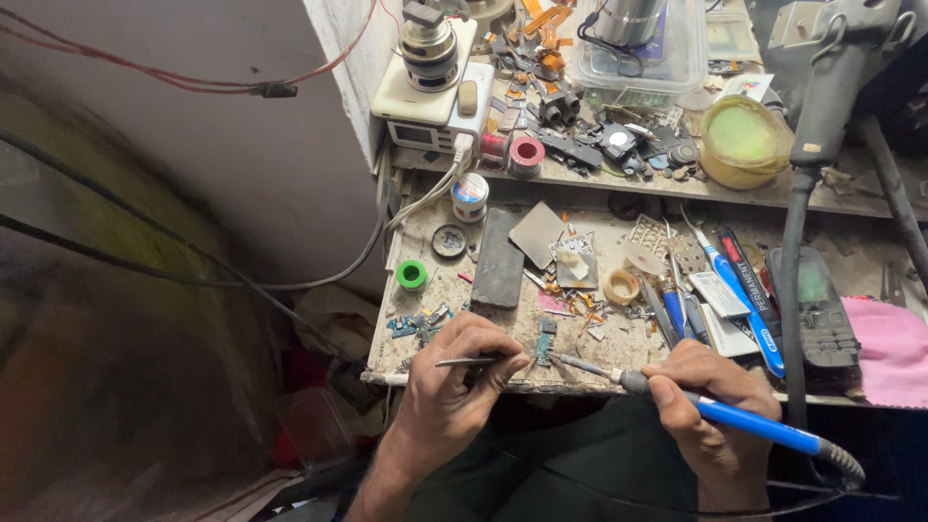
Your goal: The person sits at a cluttered repair workbench and solders small electronic components onto circuit boards. They hold a soldering iron in one hand and use tweezers in the other to position and adjust small parts on the boards, working on several boards one at a time across the bench.
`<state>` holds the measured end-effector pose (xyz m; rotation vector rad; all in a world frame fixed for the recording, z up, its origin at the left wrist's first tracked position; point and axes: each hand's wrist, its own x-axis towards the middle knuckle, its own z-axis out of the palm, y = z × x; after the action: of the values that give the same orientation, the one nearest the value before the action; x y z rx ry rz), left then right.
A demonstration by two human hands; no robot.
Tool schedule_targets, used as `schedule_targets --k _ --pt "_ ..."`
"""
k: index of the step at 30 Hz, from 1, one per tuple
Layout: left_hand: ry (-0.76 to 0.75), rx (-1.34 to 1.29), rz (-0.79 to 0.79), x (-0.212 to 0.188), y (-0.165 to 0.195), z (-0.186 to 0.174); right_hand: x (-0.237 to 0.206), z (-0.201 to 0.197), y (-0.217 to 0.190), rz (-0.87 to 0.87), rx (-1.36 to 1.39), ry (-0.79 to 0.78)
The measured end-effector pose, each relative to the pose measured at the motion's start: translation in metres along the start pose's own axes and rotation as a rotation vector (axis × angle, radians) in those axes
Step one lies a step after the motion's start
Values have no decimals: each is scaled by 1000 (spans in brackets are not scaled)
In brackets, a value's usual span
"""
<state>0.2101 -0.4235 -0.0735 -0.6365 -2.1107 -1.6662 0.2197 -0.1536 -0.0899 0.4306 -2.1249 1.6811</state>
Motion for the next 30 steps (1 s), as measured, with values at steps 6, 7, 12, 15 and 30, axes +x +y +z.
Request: schedule_targets --k 6,7,12,15,30 --pt "2 -8 -15 0 1 0 1 0 -3 -2 -30 -15" --pt "4 -10 -5 0 0 0 1 0 -3 -6 -28 -15" --pt "10 -8 5 1 0 0 0 1 -3 4 -7 13" --pt "2 -8 -7 0 1 -1 0 1 -2 -7 -17 -2" --pt "25 -56 16 -4 -2 -1 -3 1 2 8 18 43"
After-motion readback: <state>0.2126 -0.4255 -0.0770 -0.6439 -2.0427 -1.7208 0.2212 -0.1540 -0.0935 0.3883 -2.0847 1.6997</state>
